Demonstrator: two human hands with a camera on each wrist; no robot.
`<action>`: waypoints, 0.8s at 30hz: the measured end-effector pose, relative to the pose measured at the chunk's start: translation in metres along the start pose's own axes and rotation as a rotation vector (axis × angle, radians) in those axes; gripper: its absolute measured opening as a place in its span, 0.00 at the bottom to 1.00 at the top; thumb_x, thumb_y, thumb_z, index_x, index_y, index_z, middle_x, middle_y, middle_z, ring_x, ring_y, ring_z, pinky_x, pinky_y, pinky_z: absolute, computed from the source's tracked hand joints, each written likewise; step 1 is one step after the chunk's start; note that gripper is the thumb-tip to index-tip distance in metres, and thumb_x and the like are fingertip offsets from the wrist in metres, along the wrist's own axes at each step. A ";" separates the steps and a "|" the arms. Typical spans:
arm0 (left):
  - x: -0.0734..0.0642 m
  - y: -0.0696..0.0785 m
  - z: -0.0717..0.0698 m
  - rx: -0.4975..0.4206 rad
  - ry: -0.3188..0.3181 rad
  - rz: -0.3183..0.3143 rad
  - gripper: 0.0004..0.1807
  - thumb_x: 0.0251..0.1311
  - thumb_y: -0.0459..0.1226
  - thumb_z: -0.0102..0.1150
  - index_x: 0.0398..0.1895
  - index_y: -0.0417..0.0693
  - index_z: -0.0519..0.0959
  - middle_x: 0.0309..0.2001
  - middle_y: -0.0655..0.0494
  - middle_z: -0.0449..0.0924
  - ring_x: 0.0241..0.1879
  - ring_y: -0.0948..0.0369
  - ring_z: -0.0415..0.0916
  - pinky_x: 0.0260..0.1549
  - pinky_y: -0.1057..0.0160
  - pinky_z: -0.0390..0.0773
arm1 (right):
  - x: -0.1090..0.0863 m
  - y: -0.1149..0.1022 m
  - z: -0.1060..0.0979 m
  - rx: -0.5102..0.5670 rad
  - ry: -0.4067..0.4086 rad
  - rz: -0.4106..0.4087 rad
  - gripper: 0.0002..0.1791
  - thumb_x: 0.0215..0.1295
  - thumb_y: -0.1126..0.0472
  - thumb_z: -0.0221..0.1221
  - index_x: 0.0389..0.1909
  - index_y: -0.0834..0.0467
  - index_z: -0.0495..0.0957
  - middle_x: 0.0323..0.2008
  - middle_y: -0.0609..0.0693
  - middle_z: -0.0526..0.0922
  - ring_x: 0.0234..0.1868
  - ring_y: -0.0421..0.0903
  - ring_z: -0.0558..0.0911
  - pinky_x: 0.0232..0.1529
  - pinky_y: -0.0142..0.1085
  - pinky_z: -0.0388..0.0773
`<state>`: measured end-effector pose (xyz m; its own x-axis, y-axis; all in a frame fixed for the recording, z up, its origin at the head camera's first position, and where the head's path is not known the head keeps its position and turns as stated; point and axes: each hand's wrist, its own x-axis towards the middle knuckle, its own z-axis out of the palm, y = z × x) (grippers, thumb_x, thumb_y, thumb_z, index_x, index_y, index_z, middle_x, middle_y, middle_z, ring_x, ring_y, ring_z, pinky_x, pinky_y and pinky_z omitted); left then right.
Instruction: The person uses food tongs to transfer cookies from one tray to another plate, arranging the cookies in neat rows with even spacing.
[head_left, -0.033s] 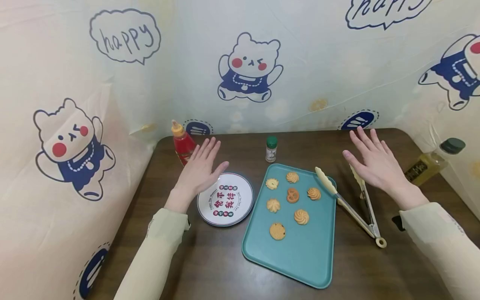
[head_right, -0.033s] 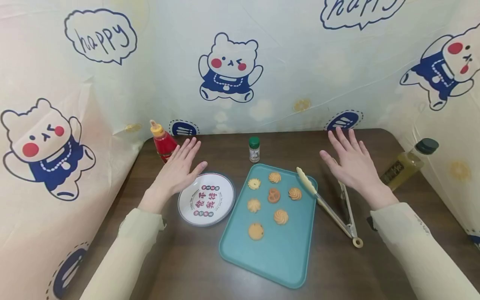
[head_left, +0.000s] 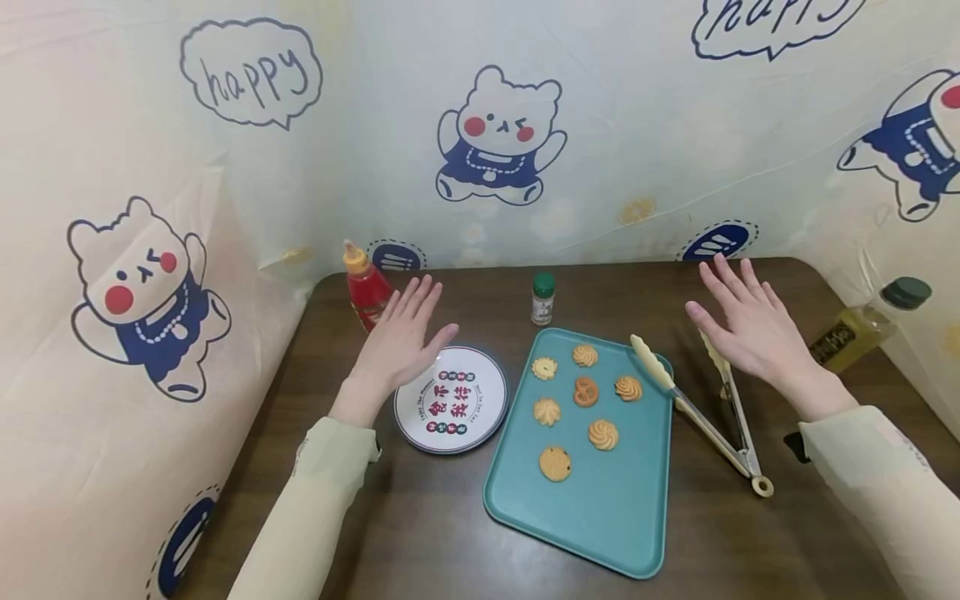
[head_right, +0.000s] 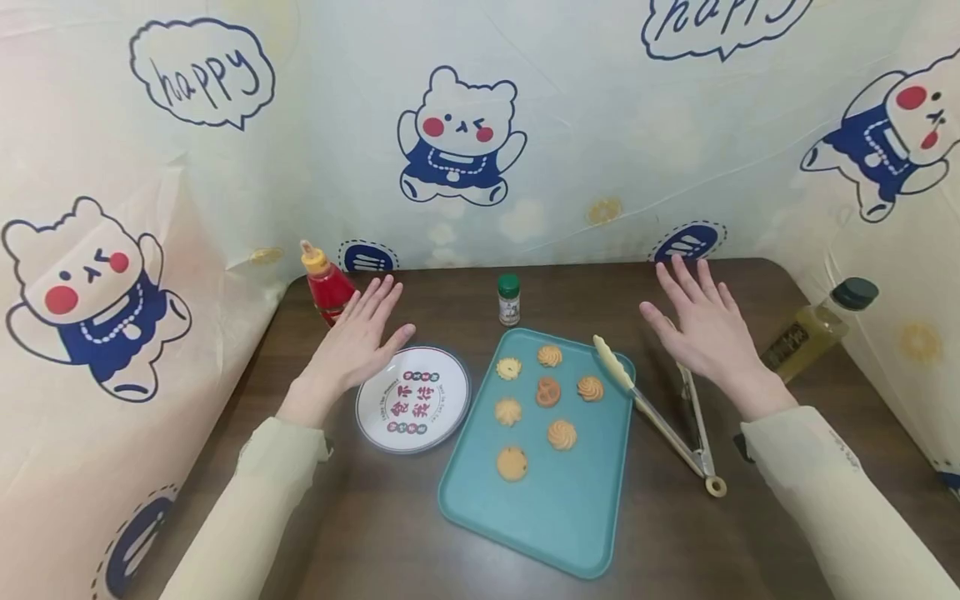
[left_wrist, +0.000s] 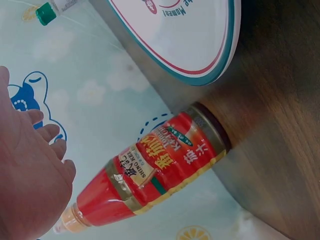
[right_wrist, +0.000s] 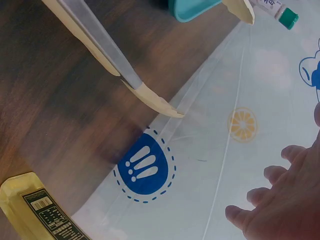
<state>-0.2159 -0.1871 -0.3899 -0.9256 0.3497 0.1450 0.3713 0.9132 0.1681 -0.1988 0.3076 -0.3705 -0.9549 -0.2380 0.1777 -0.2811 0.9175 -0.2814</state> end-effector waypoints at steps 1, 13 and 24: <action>0.000 0.000 0.000 0.001 -0.002 0.002 0.46 0.68 0.67 0.36 0.81 0.55 0.44 0.80 0.56 0.37 0.79 0.54 0.32 0.75 0.54 0.35 | 0.000 0.000 0.000 0.001 -0.003 0.002 0.40 0.77 0.38 0.40 0.80 0.55 0.43 0.79 0.53 0.37 0.77 0.55 0.29 0.73 0.63 0.33; -0.002 -0.003 -0.005 0.003 0.004 -0.004 0.45 0.68 0.66 0.37 0.81 0.54 0.45 0.80 0.55 0.37 0.78 0.56 0.30 0.75 0.54 0.35 | -0.002 -0.006 -0.004 0.004 0.014 -0.013 0.40 0.77 0.38 0.41 0.80 0.56 0.44 0.79 0.55 0.38 0.77 0.55 0.30 0.73 0.62 0.34; -0.012 -0.008 -0.004 -0.051 0.089 0.024 0.41 0.68 0.62 0.46 0.77 0.50 0.58 0.77 0.52 0.53 0.77 0.52 0.45 0.74 0.48 0.46 | -0.010 -0.009 -0.002 0.042 0.024 -0.017 0.40 0.76 0.40 0.45 0.79 0.55 0.47 0.79 0.53 0.39 0.78 0.56 0.32 0.72 0.63 0.37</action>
<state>-0.2074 -0.1995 -0.3893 -0.9071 0.3490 0.2354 0.3984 0.8923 0.2123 -0.1870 0.3025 -0.3679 -0.9476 -0.2451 0.2047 -0.3011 0.8992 -0.3174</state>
